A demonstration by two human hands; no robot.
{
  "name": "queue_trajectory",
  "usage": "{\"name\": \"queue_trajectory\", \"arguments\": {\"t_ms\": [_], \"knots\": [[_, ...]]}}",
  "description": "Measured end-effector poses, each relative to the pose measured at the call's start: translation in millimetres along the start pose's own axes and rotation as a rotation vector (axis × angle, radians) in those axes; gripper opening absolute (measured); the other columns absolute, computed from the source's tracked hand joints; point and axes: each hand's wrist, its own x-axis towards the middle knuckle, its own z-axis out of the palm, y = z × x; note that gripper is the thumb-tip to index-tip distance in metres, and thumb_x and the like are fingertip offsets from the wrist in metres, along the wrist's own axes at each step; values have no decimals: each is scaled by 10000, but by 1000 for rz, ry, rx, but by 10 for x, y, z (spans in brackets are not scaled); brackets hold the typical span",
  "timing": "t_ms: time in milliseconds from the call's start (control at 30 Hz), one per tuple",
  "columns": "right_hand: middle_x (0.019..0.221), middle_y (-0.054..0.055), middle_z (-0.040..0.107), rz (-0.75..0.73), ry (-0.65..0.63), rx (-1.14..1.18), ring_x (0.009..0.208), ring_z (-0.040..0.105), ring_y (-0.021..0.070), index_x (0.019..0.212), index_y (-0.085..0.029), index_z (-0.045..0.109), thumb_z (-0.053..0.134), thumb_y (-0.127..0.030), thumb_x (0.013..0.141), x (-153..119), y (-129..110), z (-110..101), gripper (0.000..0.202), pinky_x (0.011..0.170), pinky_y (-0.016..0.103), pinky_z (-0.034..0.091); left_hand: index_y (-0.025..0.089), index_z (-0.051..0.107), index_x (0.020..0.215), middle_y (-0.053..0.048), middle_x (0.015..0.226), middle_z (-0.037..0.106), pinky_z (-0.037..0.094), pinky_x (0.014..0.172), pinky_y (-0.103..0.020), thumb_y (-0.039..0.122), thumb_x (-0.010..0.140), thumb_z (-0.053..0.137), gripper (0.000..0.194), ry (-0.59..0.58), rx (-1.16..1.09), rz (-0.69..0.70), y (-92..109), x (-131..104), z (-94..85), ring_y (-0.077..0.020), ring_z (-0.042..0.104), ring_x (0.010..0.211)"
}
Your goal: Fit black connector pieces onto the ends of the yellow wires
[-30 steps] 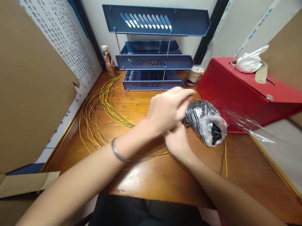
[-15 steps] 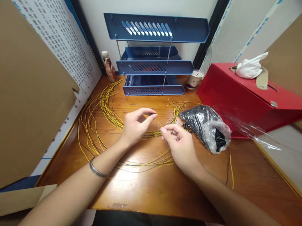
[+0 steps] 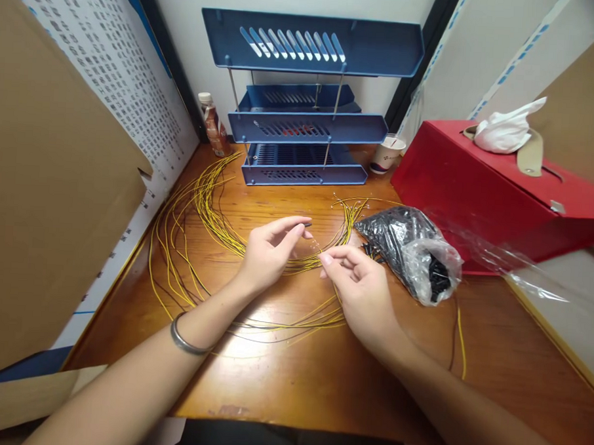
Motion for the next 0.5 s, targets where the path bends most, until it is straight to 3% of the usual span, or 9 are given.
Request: {"name": "queue_trajectory", "arguments": {"t_ms": [133, 300, 500], "knots": [[655, -6, 612, 13, 0, 17, 566, 529, 117, 803, -174, 660, 672, -355, 843, 17, 19, 1, 186, 531, 243, 386, 130, 756, 1009, -69, 874, 765, 500, 546, -184, 278, 853, 691, 225, 10, 48, -1, -19, -8, -7, -76, 576, 568], [658, -5, 621, 3, 6, 4, 569, 532, 112, 807, -170, 665, 671, -332, 846, 18, 25, 9, 167, 532, 239, 378, 122, 686, 917, -99, 922, 771, 521, 539, -198, 277, 780, 759, 219, 21, -90, -61, -24, 1, 27, -93, 613, 583], [686, 12, 657, -9, 3, -43, 610, 574, 125, 826, -166, 682, 665, -336, 857, 16, 28, -3, 174, 562, 236, 421, 150, 541, 894, -107, 875, 787, 537, 520, -207, 357, 754, 804, 362, -51, -233, -182, -7, 12, 35, -89, 626, 485]]}}
